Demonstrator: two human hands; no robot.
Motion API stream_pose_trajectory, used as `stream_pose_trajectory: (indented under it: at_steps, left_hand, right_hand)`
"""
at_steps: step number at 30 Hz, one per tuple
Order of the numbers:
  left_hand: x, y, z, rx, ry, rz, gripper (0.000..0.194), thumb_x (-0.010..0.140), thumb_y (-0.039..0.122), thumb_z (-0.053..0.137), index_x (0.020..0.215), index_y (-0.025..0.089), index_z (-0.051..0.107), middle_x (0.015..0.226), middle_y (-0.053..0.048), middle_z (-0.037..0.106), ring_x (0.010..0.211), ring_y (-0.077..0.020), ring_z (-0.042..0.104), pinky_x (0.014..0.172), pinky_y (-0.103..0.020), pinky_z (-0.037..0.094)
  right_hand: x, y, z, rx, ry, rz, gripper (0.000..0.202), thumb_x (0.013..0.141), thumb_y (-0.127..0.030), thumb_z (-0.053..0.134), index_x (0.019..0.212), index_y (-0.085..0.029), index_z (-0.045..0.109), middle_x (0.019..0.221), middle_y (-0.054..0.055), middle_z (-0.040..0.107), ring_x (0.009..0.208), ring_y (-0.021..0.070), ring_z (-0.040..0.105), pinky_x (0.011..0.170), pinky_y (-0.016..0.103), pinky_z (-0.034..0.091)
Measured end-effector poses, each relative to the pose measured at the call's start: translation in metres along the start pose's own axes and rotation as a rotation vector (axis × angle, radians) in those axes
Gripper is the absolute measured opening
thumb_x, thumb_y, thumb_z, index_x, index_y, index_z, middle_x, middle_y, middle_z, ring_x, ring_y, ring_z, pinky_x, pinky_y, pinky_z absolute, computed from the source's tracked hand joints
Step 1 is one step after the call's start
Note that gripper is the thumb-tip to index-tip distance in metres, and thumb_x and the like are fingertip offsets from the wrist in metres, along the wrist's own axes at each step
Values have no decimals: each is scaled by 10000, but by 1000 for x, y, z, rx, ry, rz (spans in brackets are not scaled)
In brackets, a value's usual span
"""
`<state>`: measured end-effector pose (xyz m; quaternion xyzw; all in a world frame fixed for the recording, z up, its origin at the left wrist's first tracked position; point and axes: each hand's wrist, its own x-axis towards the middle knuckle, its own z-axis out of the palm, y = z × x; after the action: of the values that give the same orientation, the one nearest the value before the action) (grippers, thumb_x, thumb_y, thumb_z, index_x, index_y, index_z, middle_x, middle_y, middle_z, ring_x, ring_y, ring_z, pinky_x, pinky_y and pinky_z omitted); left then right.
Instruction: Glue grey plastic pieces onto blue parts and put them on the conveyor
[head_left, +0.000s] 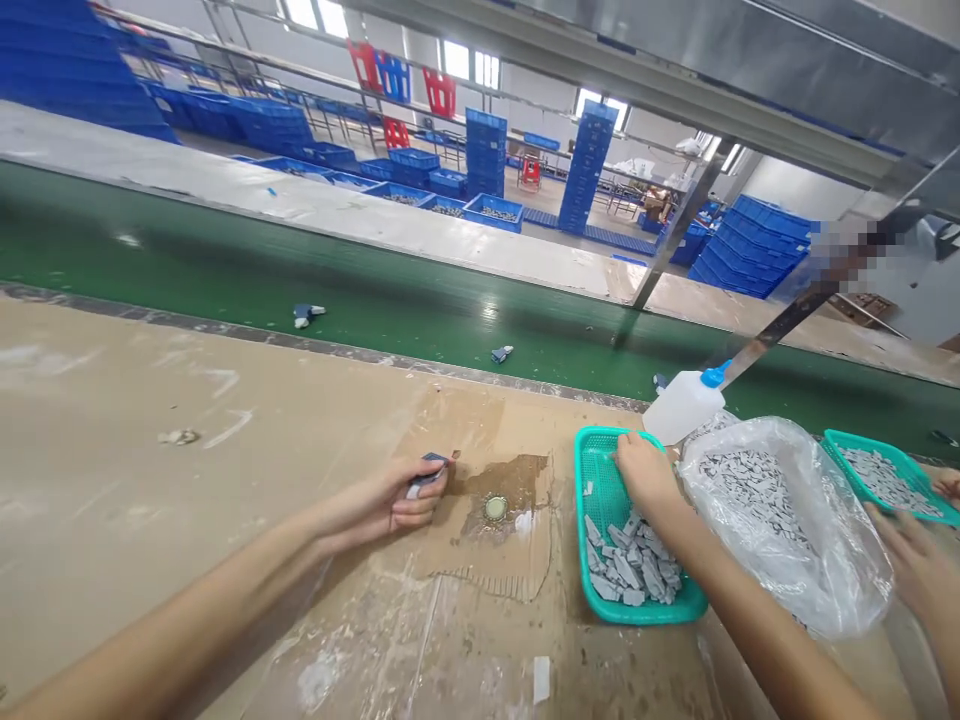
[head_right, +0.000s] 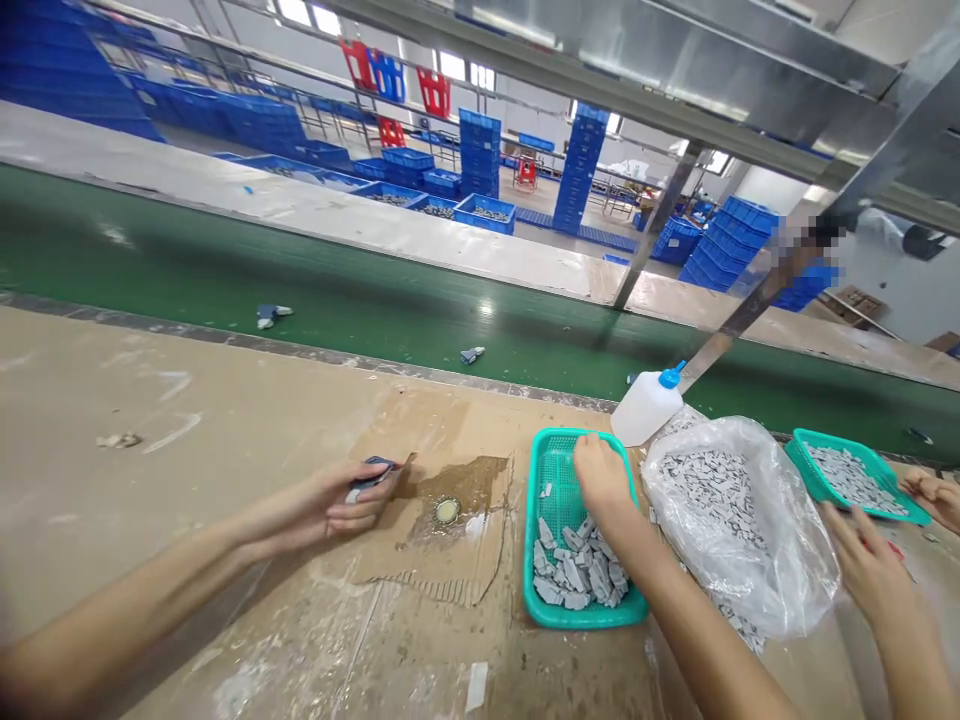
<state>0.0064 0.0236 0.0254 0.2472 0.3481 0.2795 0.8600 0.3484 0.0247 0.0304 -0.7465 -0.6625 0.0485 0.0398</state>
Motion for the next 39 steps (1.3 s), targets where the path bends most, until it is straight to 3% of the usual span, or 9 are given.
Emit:
stream_pose_trajectory:
  at_steps: [6,10,14,20,25,30,33,36,39]
  left_hand:
    - [-9,-14,8,55,172,187,275,736,222,804,950,113,670,861,-64,618,706,-111,534,658,-222,452]
    - [6,-6,-7,292,252,326,303,745,349,756,935,134,657,813,-51,613,641,-125,510,598,-254,415]
    - [54,43,-18,1166,688,567,391,773,442,689,1042,162,641,897,-61,673,798,-210,618,705,-292,480]
    - [143,122,-11,1321,915,580,444,723,404,739,1045,101,703,1142,-182,637,1074,-340,597,911,-370,465]
    - [166,116,-2,1376,880,607,346,806,361,647,989,81,736,1082,-197,651,1038,-343,609,847,-358,459]
    - [145,71,6,1465,550,672,351,779,445,681,942,144,755,983,-132,664,941,-298,619,839,-333,447]
    - [125,49,13,1461,493,668,494,728,462,739,1090,128,703,1115,-156,594,1003,-309,598,896,-350,452]
    - [95,37,18,1277,538,668,689,729,537,731,1261,123,585,1244,-166,495,1088,-308,550,981,-388,423]
    - [58,24,18,831,433,547,455,864,464,601,1186,143,620,1021,-95,571,915,-232,557,906,-376,445]
  right_hand:
    - [-30,2,-18,241,34,0,149,922,-274,534,858,-160,605,814,92,717,752,219,713,693,316,550]
    - [-64,-12,-28,924,45,39,326,878,-431,588,1062,-171,655,809,52,728,732,205,727,686,326,596]
    - [-92,-47,-26,1442,-165,140,336,709,-429,804,932,-181,767,717,50,729,675,199,708,685,339,599]
    - [-103,-97,-11,1747,-402,220,299,550,-312,912,778,-178,772,746,31,718,649,165,692,645,282,584]
    - [-100,-101,-2,1811,-409,234,393,575,-306,870,945,-192,801,824,18,677,654,122,639,641,247,553]
    - [-101,-99,10,1576,-241,87,298,715,-382,793,968,-224,800,877,42,686,749,155,649,740,304,576]
    - [-104,-101,23,1376,-57,58,371,806,-411,720,1127,-225,746,997,74,711,870,193,677,816,345,577]
    - [-106,-104,35,1126,106,30,351,878,-374,643,1188,-224,713,1047,84,709,918,196,676,825,333,557]
    - [-107,-110,41,911,224,-38,271,913,-320,596,1119,-228,746,996,75,715,894,184,668,796,303,535]
